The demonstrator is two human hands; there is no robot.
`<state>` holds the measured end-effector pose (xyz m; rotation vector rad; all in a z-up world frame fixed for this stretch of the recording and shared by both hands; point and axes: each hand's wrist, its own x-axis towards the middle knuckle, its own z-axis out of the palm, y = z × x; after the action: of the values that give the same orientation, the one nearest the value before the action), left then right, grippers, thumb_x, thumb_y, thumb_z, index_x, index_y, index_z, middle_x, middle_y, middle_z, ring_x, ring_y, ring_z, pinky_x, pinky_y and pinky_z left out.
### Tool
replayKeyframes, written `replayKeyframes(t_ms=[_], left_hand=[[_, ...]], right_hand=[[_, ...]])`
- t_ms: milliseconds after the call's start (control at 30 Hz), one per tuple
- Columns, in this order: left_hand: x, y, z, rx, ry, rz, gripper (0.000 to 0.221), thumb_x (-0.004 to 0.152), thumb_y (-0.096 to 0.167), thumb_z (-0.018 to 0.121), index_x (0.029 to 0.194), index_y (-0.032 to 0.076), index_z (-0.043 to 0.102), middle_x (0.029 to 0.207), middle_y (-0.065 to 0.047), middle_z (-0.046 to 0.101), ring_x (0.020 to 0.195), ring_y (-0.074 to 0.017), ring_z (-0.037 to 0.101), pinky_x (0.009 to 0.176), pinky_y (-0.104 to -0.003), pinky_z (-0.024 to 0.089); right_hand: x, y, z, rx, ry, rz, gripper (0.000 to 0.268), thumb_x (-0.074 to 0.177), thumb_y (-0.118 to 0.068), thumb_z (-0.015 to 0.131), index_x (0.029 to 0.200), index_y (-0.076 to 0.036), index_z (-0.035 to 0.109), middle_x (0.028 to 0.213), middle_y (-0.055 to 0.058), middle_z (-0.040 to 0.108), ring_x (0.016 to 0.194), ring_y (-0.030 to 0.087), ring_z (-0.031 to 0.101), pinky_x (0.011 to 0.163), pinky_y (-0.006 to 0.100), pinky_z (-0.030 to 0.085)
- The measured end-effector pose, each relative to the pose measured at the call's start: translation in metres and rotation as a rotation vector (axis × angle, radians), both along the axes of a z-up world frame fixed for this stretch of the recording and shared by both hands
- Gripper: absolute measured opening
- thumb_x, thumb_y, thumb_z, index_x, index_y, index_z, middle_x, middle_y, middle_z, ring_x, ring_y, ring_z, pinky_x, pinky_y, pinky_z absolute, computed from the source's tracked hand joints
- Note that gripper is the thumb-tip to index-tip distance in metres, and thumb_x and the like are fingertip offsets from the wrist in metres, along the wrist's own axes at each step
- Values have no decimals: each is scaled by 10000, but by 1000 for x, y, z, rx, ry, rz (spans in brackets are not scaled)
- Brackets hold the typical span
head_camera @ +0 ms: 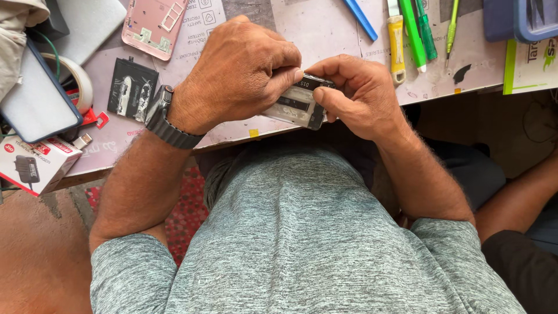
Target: The person cleans a small electronic component with a spray and a brush, then inserts it into a disassembled smartphone chassis. They connect a ribbon cable and test the device's screen responsiveness by interacting with the display.
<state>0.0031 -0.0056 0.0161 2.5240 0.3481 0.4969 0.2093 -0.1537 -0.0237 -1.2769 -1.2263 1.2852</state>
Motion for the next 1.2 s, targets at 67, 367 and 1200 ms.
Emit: replayKeyframes(t_ms=[67, 367, 1200], left_hand=[[2, 0, 1, -31, 42, 11, 175, 996, 237, 732, 906, 99, 790, 715, -49, 695, 615, -234, 645, 616, -415, 484], [3, -4, 4, -135, 136, 61, 193, 978, 244, 716, 913, 81, 796, 694, -103, 707, 618, -265, 687, 605, -421, 533], [2, -6, -4, -723, 273, 23, 256, 964, 215, 653, 884, -1, 766, 592, -66, 647, 495, -116, 560, 456, -307, 452]], right_hand=[[0, -1, 0, -29, 55, -9, 253, 1037, -24, 653, 1261, 89, 626, 952, 115, 729, 713, 52, 664, 585, 191, 560], [0, 0, 0, -163, 418, -33, 297, 1014, -45, 637, 1259, 123, 637, 973, 134, 736, 701, 90, 684, 575, 204, 558], [9, -12, -12, -302, 877, 42, 462, 1106, -189, 548, 1320, 218, 595, 851, 226, 721, 606, 231, 696, 551, 345, 591]])
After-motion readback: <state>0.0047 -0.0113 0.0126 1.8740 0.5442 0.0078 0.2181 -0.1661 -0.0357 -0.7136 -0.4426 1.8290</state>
